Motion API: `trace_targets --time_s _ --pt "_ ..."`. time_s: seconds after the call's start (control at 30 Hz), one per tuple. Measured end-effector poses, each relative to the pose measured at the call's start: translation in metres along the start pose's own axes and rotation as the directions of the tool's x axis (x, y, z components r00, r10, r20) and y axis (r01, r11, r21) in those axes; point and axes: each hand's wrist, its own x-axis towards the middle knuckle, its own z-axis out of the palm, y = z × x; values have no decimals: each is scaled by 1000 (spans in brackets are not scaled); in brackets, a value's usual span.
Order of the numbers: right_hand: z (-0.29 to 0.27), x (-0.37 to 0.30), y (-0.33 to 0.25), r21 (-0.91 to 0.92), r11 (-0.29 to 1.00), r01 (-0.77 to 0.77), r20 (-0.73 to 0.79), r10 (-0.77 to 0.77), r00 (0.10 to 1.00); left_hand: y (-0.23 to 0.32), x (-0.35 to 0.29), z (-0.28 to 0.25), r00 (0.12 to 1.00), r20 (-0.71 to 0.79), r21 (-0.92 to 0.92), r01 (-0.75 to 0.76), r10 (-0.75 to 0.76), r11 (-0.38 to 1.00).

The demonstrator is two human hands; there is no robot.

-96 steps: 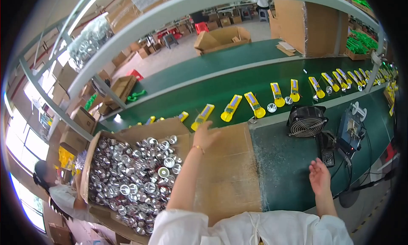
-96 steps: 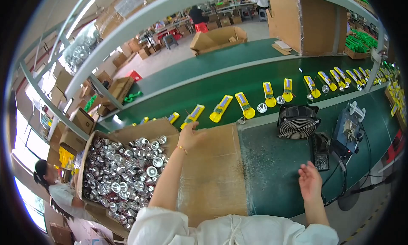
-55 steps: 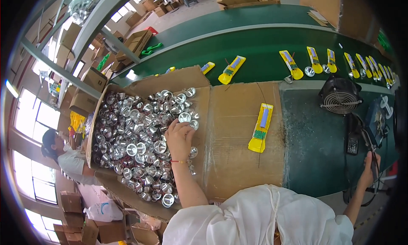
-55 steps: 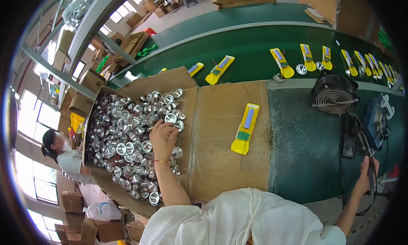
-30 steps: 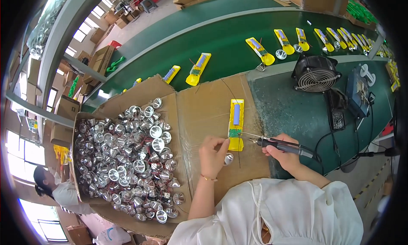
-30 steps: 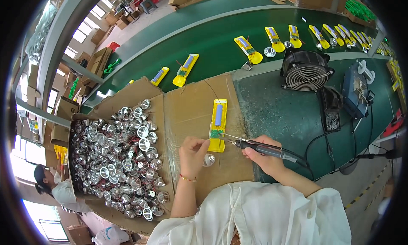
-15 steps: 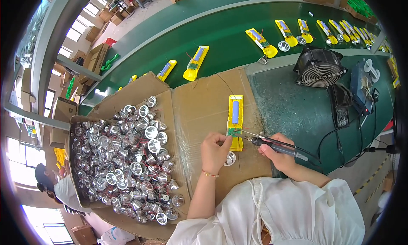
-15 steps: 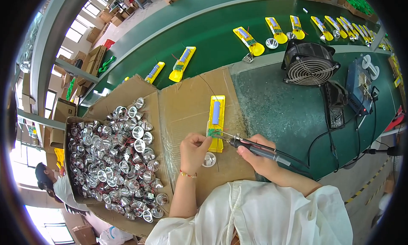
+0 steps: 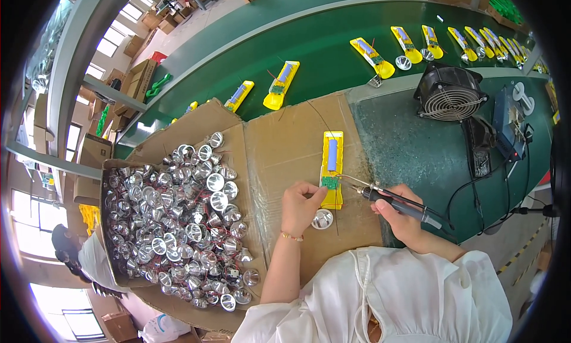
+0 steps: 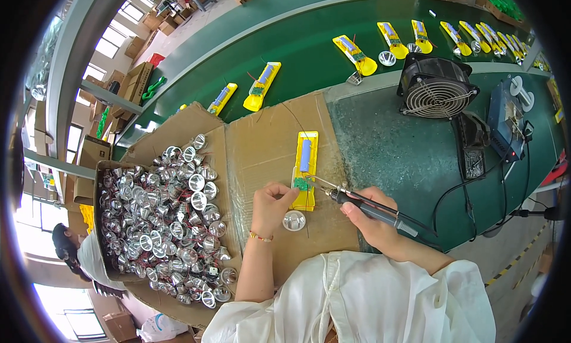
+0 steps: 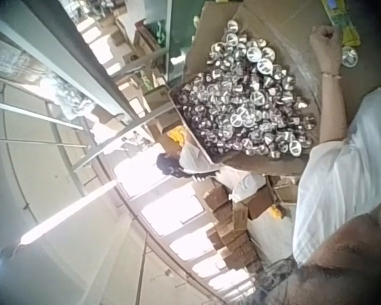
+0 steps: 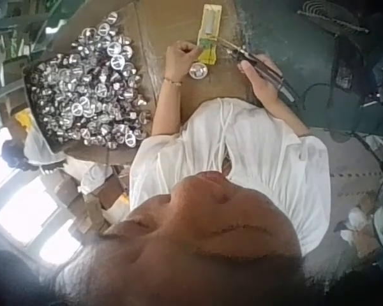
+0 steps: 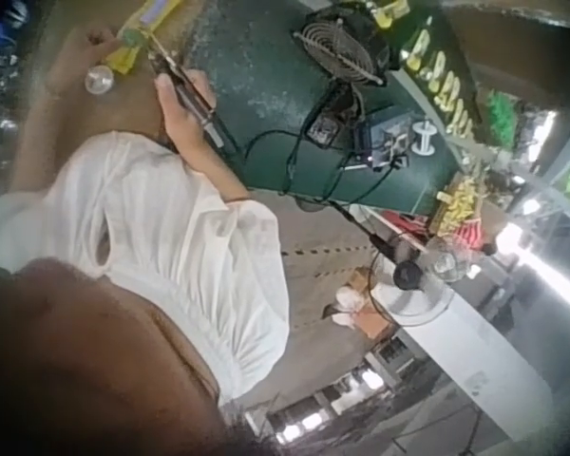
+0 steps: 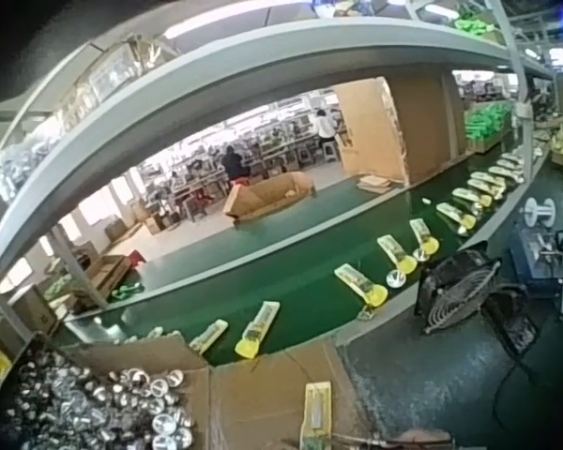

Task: Soldering internal electrical components into plastic flashlight housings at an assembly station.

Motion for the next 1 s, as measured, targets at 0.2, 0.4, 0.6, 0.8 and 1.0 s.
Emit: trace_targets --time_s 0.2,0.4,0.6,0.8,1.0 --pt "4 -5 2 79 996 -52 -103 60 993 -2 0 0 1000 4 -29 30 -30 999" --pt "-6 -7 3 -23 1000 18 -86 -20 996 35 -29 -26 894 -88 336 -389 440 858" --pt "-3 -6 -3 -53 997 47 -61 -51 997 20 -26 -3 814 114 365 -568 570 738" --pt "-4 -9 -2 -64 997 49 -50 -53 997 8 -25 -3 834 -18 224 -534 551 815" --pt "0 -5 -8 -65 997 -41 4 42 999 0 -20 -2 946 -51 -51 -322 320 945"
